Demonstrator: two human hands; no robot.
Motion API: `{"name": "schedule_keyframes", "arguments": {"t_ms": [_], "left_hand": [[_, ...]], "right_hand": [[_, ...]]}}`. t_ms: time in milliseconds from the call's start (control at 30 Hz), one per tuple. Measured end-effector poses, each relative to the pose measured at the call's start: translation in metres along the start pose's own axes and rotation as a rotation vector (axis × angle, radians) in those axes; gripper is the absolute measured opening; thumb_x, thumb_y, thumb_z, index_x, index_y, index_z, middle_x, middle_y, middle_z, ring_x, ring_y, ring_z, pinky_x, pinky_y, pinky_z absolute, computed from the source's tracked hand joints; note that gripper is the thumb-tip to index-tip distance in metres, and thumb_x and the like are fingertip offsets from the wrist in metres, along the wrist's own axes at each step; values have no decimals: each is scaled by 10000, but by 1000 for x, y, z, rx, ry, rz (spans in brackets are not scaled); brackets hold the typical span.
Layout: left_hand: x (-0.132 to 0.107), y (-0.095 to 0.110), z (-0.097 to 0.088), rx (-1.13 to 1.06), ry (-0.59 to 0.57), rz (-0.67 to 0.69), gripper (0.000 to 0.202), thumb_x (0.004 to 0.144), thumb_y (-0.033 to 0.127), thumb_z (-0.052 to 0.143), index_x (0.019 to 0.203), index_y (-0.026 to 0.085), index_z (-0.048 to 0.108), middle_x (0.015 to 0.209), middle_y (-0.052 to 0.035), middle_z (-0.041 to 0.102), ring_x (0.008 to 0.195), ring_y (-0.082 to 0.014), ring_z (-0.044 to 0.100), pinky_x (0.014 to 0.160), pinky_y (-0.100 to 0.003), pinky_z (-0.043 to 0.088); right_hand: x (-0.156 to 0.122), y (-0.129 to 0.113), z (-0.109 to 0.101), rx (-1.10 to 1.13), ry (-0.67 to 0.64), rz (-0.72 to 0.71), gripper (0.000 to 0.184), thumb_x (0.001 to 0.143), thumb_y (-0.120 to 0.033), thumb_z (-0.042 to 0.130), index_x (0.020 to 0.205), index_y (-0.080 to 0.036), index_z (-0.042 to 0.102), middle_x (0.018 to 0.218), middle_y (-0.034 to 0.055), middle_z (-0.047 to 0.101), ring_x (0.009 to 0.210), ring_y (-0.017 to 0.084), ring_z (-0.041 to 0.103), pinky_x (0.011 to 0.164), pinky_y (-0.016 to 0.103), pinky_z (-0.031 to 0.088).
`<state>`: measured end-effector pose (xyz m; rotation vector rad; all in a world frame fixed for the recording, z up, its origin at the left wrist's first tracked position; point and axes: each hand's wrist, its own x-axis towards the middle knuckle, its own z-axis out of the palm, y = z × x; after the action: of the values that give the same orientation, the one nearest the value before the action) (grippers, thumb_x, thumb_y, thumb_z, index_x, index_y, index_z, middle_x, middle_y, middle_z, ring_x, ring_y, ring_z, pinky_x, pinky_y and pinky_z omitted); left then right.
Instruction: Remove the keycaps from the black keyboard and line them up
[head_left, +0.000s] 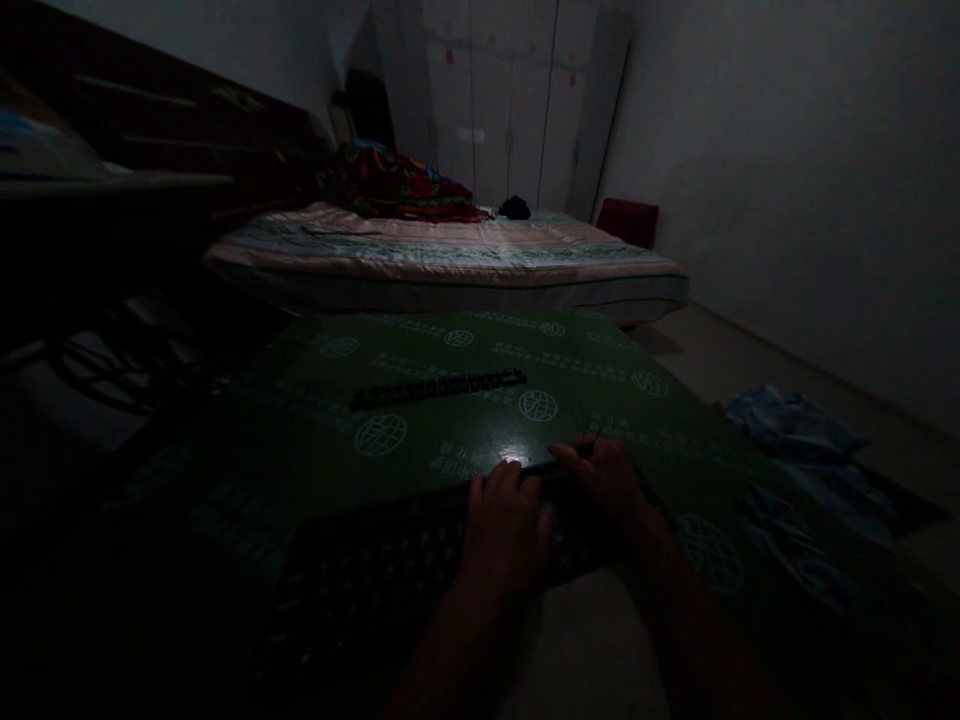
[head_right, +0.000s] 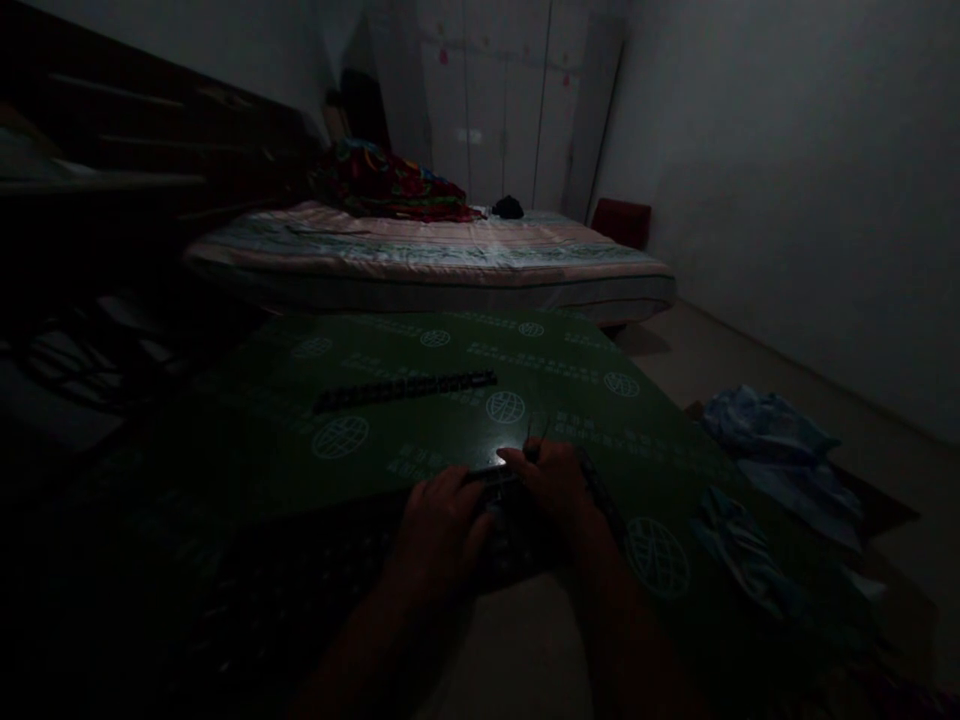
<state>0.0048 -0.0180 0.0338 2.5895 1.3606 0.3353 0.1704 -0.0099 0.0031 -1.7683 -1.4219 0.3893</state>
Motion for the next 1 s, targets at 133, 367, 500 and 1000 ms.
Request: {"name": "schedule_keyframes", "arguments": {"t_ms": [133,367,500,1000], "left_hand": [[14,16,0,-45,2,67,239,792,248,481,994,169,581,1095,-98,571,1060,-240,489,933,-428,342],[41,23,24,-195,-13,89,341,714,119,462,1036,139,570,1087,-90,601,1038,-207,515,911,-354,369],[44,20,31,-237,2,76,349,677,79,452,988,159,590,1000,-68,638,965,-204,554,864,-356,384],[42,21,40,-193,73,73,180,737,111,433,839,164,572,878,-67,627,889,-210,548,838,-358,367]], "right_hand": [[0,1,0,62,-28,6,358,730,-489,548,530,-193,518,476,-3,521,472,130,501,450,221,357],[1,6,-1,135,-18,39,362,728,-490,534,544,-179,519,476,-6,497,475,126,484,425,211,346],[0,5,-2,165,-12,44,359,716,-473,556,520,-178,501,463,-14,473,447,108,447,402,201,324],[-1,9,-1,315,48,149,370,681,-460,586,496,-168,454,448,-42,390,409,70,365,368,185,271]]}}
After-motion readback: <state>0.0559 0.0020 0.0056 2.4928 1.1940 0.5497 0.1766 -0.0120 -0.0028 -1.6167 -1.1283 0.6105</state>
